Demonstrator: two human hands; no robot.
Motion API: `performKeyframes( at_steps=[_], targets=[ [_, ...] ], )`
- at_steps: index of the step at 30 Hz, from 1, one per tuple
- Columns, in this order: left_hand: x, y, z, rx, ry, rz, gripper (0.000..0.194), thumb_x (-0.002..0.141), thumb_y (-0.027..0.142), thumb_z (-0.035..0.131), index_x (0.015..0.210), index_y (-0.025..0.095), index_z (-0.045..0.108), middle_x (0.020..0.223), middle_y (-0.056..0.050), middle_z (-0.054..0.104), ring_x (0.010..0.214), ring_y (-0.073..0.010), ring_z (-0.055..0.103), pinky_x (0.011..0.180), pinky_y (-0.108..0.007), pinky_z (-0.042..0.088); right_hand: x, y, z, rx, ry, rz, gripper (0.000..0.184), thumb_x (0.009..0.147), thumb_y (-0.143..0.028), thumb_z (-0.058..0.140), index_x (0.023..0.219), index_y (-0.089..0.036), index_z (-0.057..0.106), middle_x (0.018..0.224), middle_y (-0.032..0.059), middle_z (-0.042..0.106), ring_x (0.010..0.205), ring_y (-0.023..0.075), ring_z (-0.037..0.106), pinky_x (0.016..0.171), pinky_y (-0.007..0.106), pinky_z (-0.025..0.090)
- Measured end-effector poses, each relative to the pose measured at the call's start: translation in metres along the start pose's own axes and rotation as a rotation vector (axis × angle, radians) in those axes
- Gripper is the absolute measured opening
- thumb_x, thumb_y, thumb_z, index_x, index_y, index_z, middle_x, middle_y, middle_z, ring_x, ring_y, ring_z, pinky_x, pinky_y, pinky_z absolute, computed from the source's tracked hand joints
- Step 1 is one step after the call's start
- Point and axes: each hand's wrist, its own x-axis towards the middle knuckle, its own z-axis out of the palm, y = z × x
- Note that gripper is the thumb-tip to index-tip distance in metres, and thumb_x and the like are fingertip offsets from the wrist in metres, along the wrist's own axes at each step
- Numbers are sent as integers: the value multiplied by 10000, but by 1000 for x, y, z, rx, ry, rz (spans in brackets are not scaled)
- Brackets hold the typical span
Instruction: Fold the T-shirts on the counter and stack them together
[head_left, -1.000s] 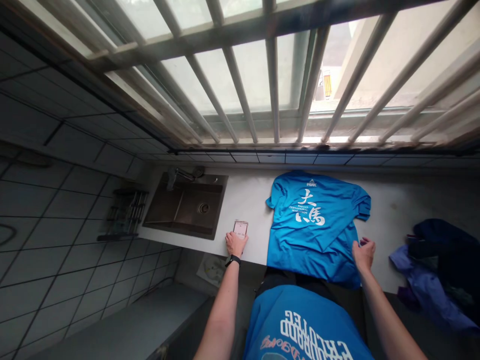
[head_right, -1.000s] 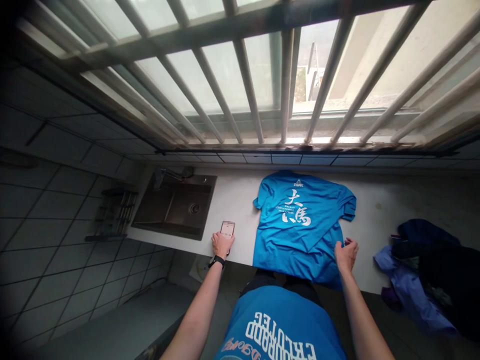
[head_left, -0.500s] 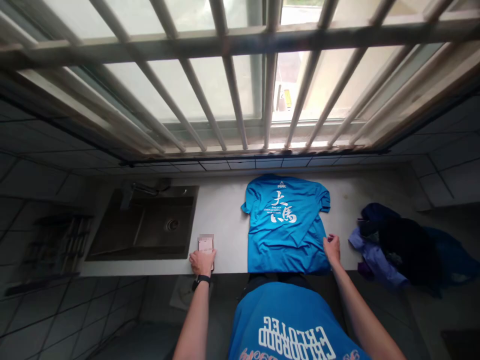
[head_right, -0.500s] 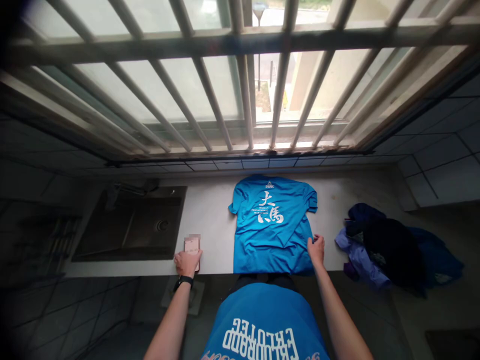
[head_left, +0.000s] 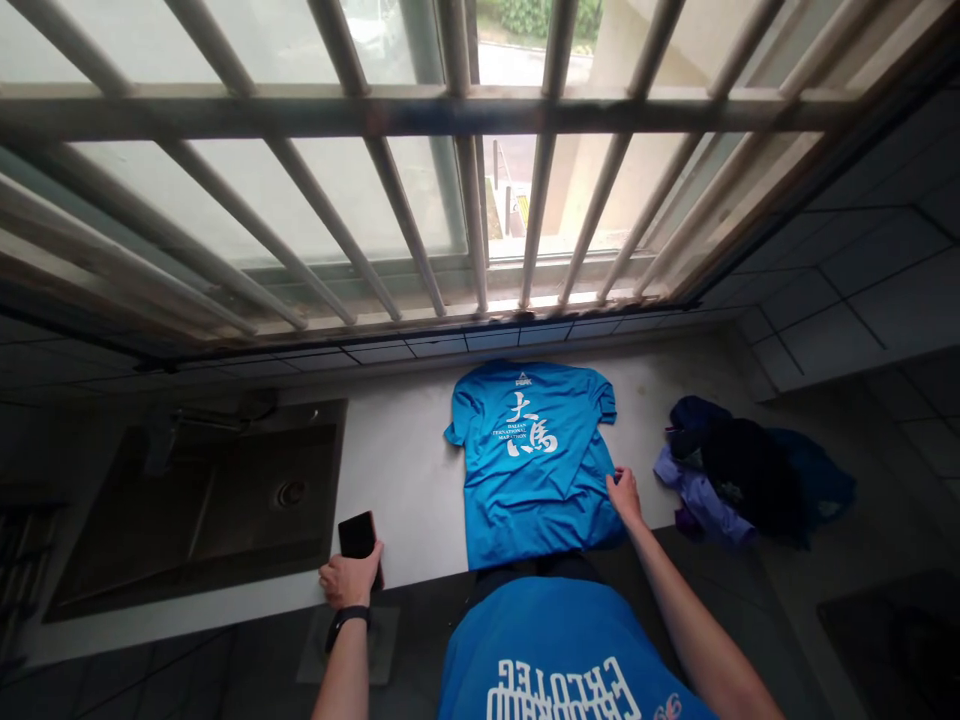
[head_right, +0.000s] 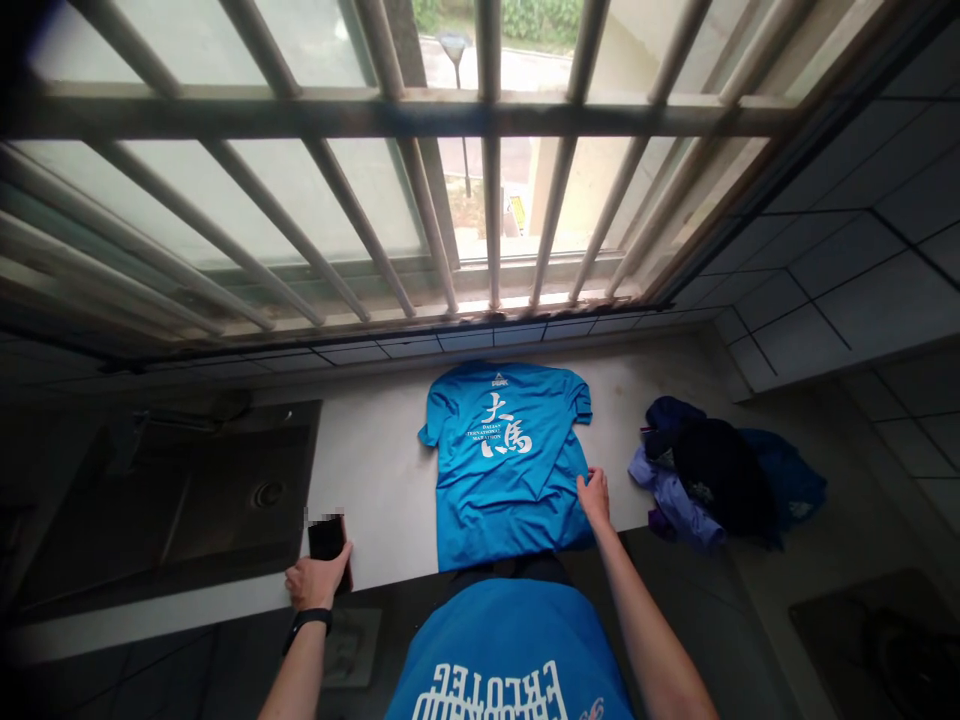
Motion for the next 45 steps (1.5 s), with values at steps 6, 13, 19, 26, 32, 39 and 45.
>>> performKeyframes(
  at_steps=[6,13,19,26,32,39,45],
  targets=[
    [-59,26,12,43,21,417,526,821,441,597,1221,103,547,1275,-231,595,1219,-374,588,1020,-477,483,-6,6,-4,-89,-15,115,538,787,-306,542,1289,-115,519,1357,273,533,1324,411,507,1078,514,418],
    [-114,105,49,-133,-339,556,162,840,266,569,978,186,595,1008,-119,678,1027,-275,675,919,-377,525,18,7,-23,-50,-37,51,482,795,-283,530,1253,-139,564,1286,221,607,1270,347,577,1069,440,452],
    [-56,209,47,-214,-161,552,202,854,151,522,1025,176,627,1061,-132,650,1138,-289,610,1041,-423,459,135,-77,-14,8,4,-124,568,836,-300,505,1373,-115,492,1395,214,571,1295,292,567,1053,343,455],
    [7,260,47,-215,-161,591,89,808,194,606,880,188,657,906,-89,681,940,-245,658,890,-334,522,198,-120,-18,-53,-99,-195,192,762,-287,596,912,-182,654,892,86,716,915,264,676,789,290,507],
    [42,257,22,-162,6,419,202,872,199,447,962,152,621,1006,-172,666,985,-291,646,881,-417,519,222,-101,-57,-177,-118,-151,144,726,-200,587,856,-159,634,930,137,707,985,293,659,834,342,494],
    [46,271,30,-64,-108,423,294,630,269,703,886,175,593,1043,-198,692,1097,-369,633,905,-412,500,226,-103,-50,-199,-200,-70,257,635,-169,709,887,-152,663,891,138,713,976,321,679,826,372,513],
    [46,270,29,-67,-282,389,180,600,239,687,632,226,511,757,-160,678,960,-399,666,816,-434,495,217,-111,-63,-94,-242,-37,185,765,-275,639,604,-201,583,558,54,575,813,298,675,753,365,513]
  ],
)
